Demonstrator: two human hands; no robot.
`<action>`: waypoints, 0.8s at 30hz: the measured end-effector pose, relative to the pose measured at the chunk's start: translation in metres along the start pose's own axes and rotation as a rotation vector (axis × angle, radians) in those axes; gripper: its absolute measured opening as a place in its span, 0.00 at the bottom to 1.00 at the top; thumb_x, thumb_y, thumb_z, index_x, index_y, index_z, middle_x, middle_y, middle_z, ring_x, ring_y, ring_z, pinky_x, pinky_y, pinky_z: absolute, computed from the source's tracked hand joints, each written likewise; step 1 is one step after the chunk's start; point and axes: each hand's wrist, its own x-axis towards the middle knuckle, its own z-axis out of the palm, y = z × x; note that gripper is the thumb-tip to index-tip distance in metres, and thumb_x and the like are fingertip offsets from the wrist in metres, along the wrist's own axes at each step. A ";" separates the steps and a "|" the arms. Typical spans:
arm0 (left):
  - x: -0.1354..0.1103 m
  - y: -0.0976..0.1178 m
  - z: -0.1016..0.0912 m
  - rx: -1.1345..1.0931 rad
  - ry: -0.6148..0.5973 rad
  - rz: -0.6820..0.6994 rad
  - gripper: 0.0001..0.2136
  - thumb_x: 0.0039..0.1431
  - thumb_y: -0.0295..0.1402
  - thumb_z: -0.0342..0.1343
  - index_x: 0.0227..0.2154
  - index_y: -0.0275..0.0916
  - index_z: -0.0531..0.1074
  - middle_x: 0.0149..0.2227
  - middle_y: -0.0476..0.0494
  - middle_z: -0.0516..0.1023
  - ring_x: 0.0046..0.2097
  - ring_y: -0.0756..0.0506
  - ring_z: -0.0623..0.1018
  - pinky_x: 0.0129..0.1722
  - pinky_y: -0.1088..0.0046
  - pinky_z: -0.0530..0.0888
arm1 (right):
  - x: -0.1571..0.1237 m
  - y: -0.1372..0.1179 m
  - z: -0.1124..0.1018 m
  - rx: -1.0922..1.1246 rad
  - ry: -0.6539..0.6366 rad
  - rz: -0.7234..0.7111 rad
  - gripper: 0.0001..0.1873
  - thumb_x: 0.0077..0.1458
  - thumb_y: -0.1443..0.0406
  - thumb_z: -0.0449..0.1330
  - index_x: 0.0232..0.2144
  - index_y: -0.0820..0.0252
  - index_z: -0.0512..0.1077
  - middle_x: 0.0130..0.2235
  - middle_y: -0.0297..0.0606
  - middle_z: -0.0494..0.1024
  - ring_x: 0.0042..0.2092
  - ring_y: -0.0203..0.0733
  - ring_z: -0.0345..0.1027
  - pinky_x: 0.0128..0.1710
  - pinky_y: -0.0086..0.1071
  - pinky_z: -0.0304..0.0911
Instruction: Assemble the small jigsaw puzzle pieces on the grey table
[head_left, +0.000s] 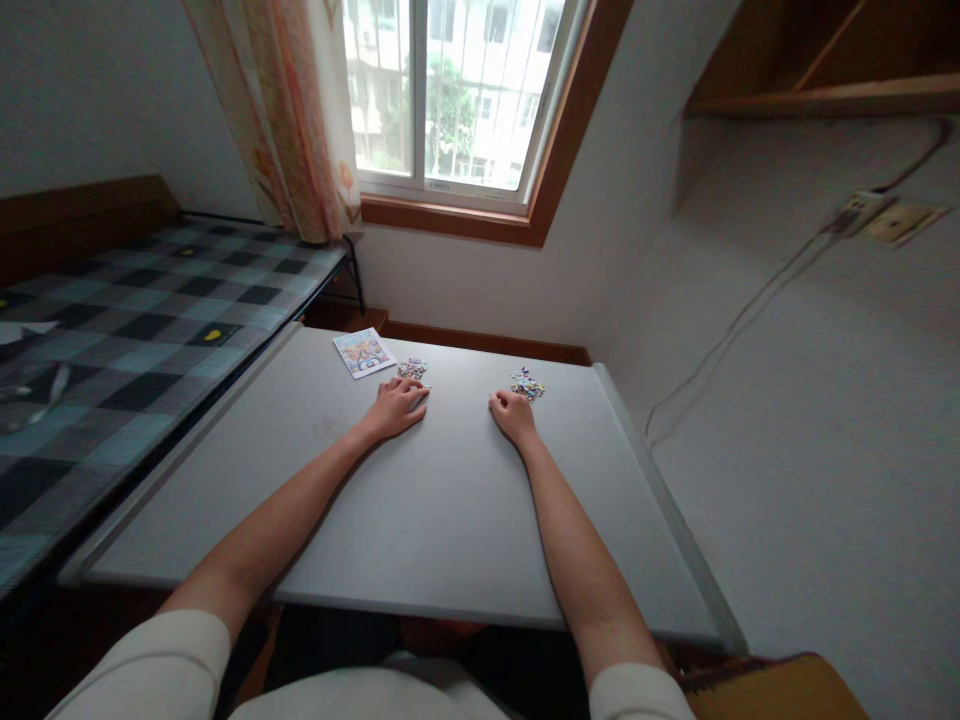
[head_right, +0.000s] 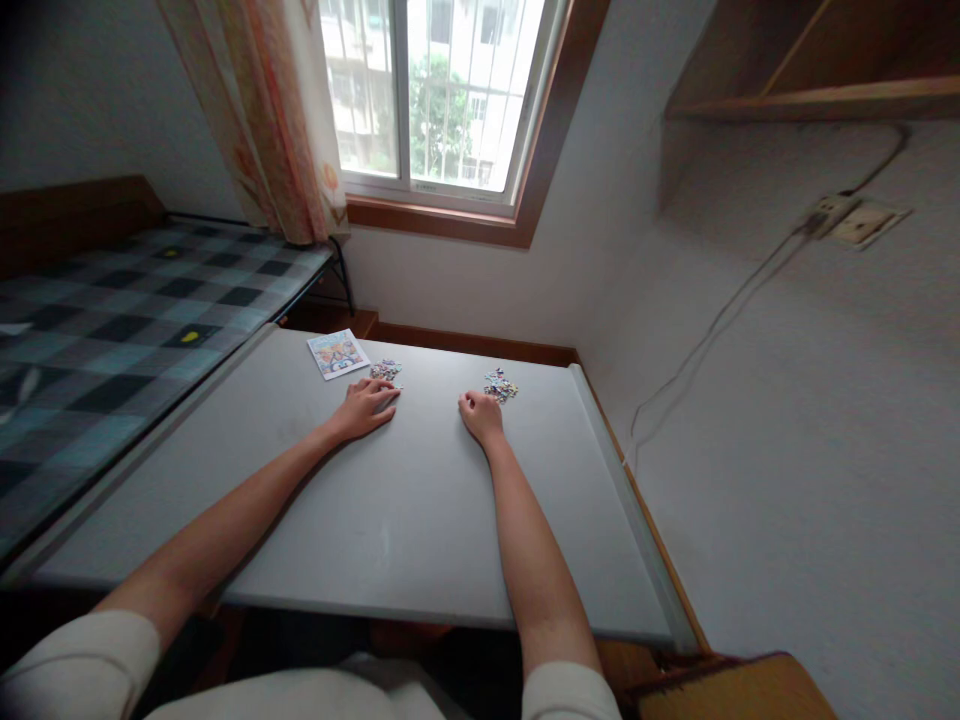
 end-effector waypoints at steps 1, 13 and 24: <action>0.000 0.000 0.000 0.003 -0.002 -0.001 0.17 0.61 0.41 0.51 0.51 0.47 0.72 0.55 0.41 0.70 0.56 0.37 0.65 0.55 0.54 0.60 | 0.000 0.000 0.000 -0.003 -0.003 0.000 0.18 0.56 0.61 0.51 0.17 0.59 0.66 0.19 0.35 0.67 0.25 0.36 0.57 0.29 0.29 0.48; 0.000 0.003 -0.003 -0.025 0.001 -0.013 0.17 0.60 0.40 0.51 0.51 0.46 0.73 0.54 0.41 0.71 0.56 0.36 0.65 0.55 0.54 0.60 | 0.000 0.001 0.001 0.003 0.014 -0.003 0.18 0.56 0.61 0.52 0.17 0.59 0.67 0.19 0.35 0.68 0.25 0.36 0.58 0.29 0.29 0.48; 0.000 0.003 -0.003 -0.011 -0.001 -0.007 0.17 0.60 0.40 0.51 0.51 0.45 0.73 0.54 0.40 0.71 0.56 0.36 0.65 0.54 0.54 0.61 | 0.000 -0.001 -0.001 0.008 0.001 0.000 0.18 0.56 0.61 0.52 0.16 0.59 0.66 0.19 0.34 0.67 0.25 0.36 0.58 0.29 0.29 0.49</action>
